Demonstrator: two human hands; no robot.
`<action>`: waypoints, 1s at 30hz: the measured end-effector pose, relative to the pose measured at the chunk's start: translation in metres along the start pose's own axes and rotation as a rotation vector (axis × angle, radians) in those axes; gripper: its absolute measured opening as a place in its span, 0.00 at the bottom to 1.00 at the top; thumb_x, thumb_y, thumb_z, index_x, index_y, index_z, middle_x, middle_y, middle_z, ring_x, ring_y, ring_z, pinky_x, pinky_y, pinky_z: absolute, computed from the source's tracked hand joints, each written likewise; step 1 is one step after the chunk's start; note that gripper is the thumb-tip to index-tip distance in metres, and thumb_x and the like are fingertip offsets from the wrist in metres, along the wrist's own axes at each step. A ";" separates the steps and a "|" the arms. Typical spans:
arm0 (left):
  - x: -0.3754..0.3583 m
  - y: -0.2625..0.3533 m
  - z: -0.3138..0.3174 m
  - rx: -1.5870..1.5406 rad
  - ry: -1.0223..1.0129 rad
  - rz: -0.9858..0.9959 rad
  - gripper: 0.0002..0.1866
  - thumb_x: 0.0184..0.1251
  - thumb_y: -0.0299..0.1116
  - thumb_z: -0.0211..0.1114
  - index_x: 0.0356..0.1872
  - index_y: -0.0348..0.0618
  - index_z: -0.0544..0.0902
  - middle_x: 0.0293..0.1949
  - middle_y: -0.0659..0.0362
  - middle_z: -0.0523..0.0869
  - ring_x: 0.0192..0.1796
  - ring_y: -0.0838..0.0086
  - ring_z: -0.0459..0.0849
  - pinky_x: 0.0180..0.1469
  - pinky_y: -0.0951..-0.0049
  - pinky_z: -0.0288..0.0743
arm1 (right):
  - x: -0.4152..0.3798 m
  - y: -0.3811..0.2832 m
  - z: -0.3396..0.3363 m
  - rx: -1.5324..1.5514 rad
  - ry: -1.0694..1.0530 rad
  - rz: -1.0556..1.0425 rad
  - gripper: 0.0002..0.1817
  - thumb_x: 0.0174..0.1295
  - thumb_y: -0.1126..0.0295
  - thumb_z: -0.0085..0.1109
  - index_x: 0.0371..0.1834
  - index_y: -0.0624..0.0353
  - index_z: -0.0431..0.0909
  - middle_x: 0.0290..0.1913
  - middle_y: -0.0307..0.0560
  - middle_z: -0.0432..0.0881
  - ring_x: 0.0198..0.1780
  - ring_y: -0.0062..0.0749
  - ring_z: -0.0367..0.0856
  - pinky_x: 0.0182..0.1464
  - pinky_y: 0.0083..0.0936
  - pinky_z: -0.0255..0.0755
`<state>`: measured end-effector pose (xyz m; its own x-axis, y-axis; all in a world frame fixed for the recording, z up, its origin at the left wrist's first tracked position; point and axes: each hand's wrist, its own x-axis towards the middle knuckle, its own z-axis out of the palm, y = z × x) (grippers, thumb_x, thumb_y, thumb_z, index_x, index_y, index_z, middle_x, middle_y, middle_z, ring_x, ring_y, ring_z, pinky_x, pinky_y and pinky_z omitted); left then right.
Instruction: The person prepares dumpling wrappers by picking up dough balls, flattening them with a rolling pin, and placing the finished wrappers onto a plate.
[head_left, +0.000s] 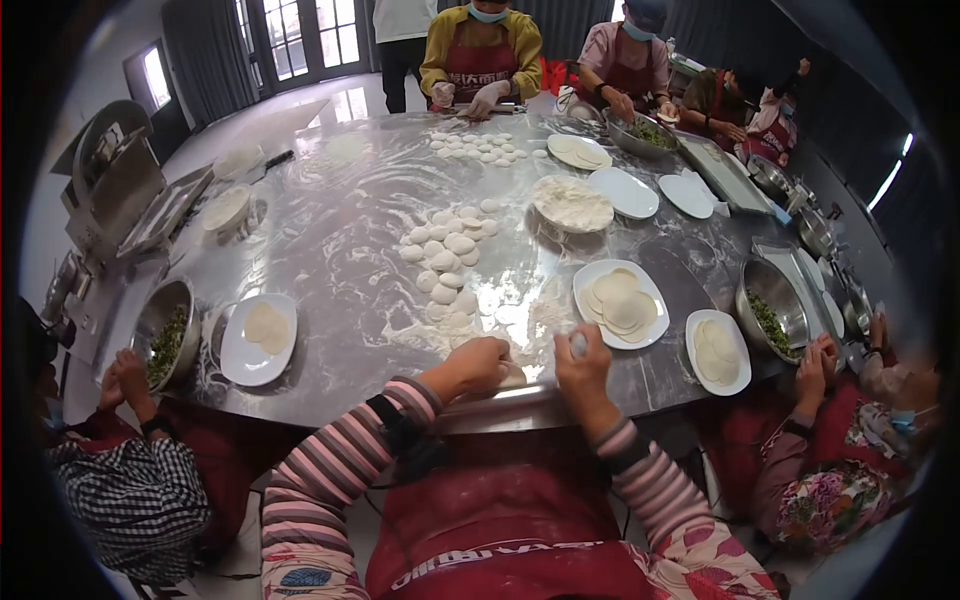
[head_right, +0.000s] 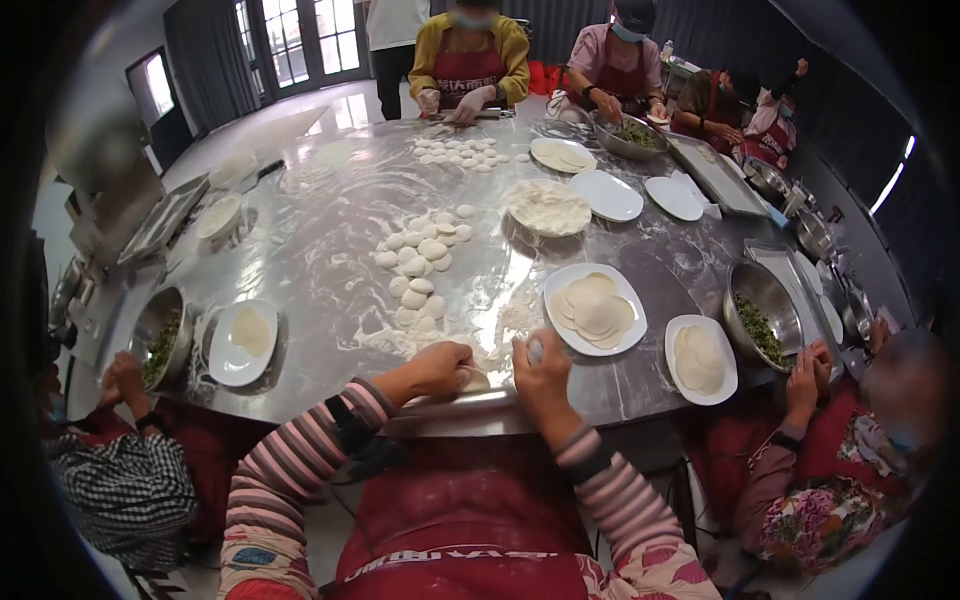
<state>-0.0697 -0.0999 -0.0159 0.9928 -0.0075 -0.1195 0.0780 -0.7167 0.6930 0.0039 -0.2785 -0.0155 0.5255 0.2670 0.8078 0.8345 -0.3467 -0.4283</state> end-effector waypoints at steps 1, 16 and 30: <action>-0.001 -0.005 0.001 -0.016 0.023 -0.002 0.07 0.54 0.29 0.57 0.32 0.38 0.79 0.30 0.47 0.82 0.36 0.57 0.81 0.39 0.62 0.72 | -0.009 -0.010 -0.015 0.010 -0.014 0.049 0.12 0.50 0.79 0.64 0.29 0.60 0.68 0.18 0.50 0.70 0.19 0.43 0.73 0.23 0.35 0.66; -0.026 0.010 -0.011 -0.047 -0.065 -0.087 0.10 0.53 0.34 0.61 0.32 0.37 0.79 0.29 0.47 0.82 0.35 0.61 0.82 0.39 0.64 0.73 | -0.014 -0.009 -0.025 -0.034 -0.119 -0.067 0.11 0.51 0.75 0.65 0.33 0.61 0.71 0.26 0.50 0.73 0.21 0.45 0.76 0.22 0.35 0.69; 0.127 0.030 -0.026 -0.391 0.085 -0.130 0.17 0.59 0.32 0.62 0.47 0.34 0.76 0.38 0.58 0.80 0.40 0.73 0.79 0.43 0.72 0.73 | -0.021 -0.022 -0.047 0.418 -0.087 0.260 0.11 0.51 0.78 0.65 0.32 0.61 0.71 0.24 0.52 0.76 0.26 0.50 0.79 0.26 0.33 0.71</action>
<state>0.0608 -0.1043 0.0079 0.9752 0.1346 -0.1759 0.2153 -0.3891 0.8957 -0.0335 -0.3191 -0.0039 0.7223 0.2995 0.6234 0.6595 -0.0267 -0.7512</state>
